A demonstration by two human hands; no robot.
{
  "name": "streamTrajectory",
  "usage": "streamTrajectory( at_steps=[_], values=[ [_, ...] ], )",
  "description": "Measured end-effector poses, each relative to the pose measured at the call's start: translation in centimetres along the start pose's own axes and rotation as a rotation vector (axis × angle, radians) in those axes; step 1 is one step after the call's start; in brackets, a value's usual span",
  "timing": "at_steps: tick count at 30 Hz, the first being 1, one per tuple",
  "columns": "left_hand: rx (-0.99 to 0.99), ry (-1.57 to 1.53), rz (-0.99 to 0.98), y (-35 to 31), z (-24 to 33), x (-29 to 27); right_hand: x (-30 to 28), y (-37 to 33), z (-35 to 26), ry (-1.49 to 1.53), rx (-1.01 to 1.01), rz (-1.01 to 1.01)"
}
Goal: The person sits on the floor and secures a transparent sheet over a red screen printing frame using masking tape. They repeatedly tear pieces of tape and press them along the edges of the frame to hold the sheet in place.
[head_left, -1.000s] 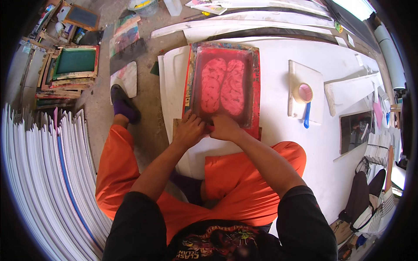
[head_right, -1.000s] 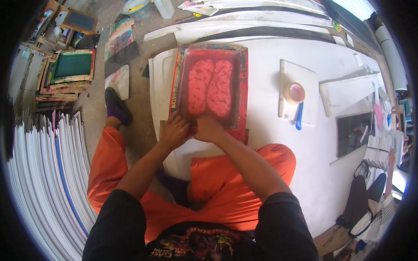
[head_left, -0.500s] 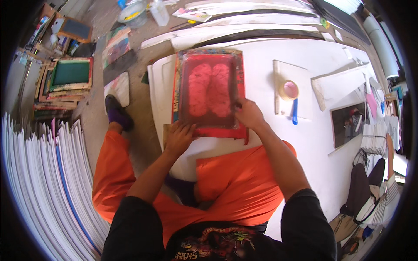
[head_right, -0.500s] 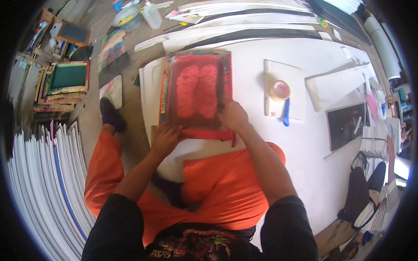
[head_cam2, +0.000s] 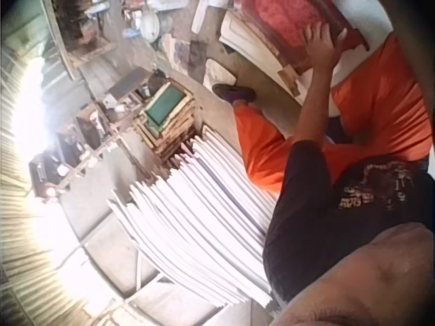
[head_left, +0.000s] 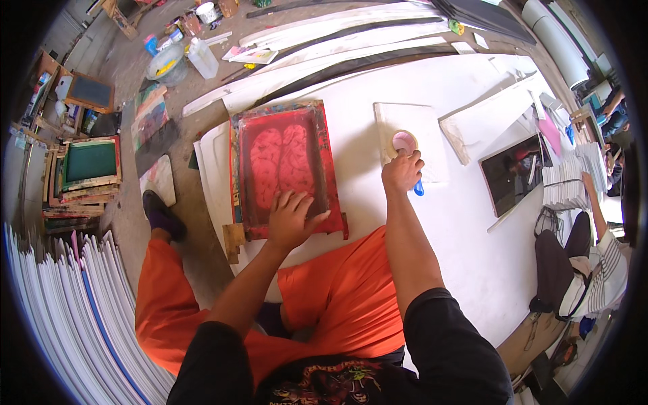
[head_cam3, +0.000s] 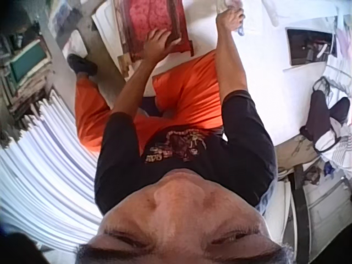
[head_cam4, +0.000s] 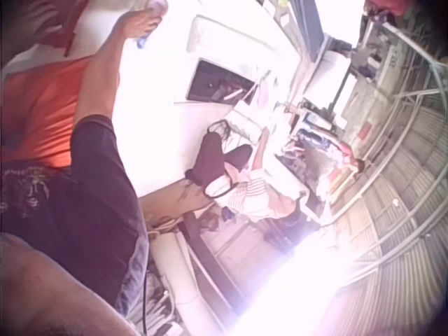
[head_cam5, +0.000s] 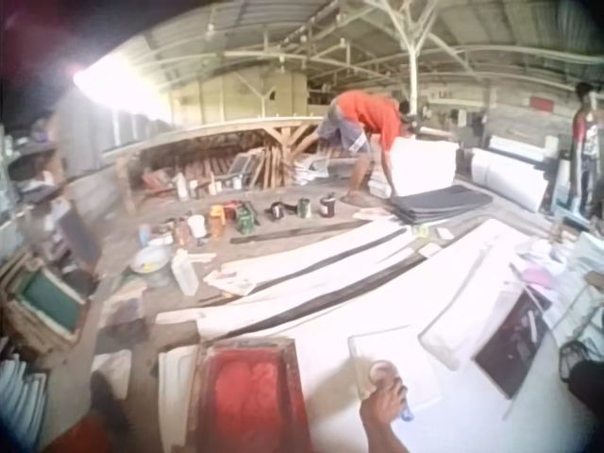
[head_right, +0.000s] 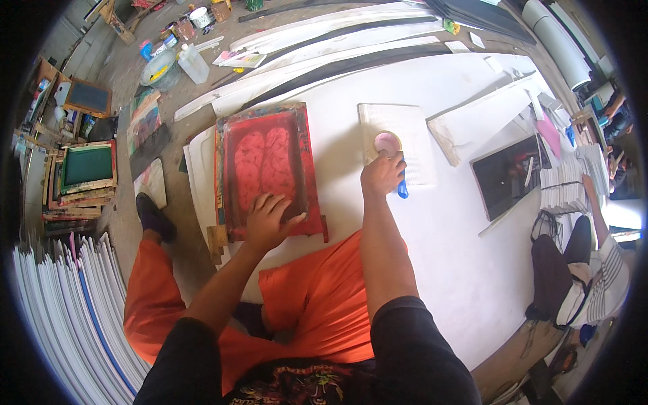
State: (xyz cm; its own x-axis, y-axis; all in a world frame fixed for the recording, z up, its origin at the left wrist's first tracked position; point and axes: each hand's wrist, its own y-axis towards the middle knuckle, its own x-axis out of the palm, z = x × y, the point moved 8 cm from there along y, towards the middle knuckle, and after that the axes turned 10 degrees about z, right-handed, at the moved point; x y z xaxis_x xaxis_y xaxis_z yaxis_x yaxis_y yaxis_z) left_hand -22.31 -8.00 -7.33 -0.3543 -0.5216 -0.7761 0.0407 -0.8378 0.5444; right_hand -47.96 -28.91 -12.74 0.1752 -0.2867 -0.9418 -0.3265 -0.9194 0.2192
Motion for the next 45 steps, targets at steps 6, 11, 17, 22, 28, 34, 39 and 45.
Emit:
streamTrajectory(
  at_steps=[6, 11, 17, 22, 28, 34, 39, 45],
  values=[
    [-0.090, -0.155, 0.073, 3.3, 1.8, 0.3, -2.0, -0.9, -2.0, 0.182, -0.144, 0.135],
    [-0.308, -0.361, 0.218, 5.8, -1.9, -2.8, -7.5, -5.5, -8.5, 0.592, -0.564, 0.246],
    [-0.680, -0.709, 0.478, 4.9, -10.0, -9.0, -12.4, -12.8, -15.4, 0.986, -0.834, 0.032],
    [-0.591, -0.768, 0.450, 4.4, -12.5, -14.1, -14.0, -17.4, -18.2, 1.184, -0.815, -0.182],
    [-1.107, -0.806, 0.321, -1.4, -13.8, -15.2, -16.8, -22.0, -19.2, 0.906, -1.154, 0.272],
    [-1.350, -0.972, 0.177, -2.9, -11.9, -15.1, -16.8, -24.1, -18.8, 0.777, -1.256, 0.525],
    [-1.415, -0.892, 0.041, -2.5, -12.4, -14.5, -15.6, -24.5, -18.4, 0.706, -1.275, 0.562],
    [-1.441, -0.941, -0.081, -2.7, -13.4, -11.9, -14.6, -24.7, -18.0, 0.687, -1.272, 0.579]
  ],
)
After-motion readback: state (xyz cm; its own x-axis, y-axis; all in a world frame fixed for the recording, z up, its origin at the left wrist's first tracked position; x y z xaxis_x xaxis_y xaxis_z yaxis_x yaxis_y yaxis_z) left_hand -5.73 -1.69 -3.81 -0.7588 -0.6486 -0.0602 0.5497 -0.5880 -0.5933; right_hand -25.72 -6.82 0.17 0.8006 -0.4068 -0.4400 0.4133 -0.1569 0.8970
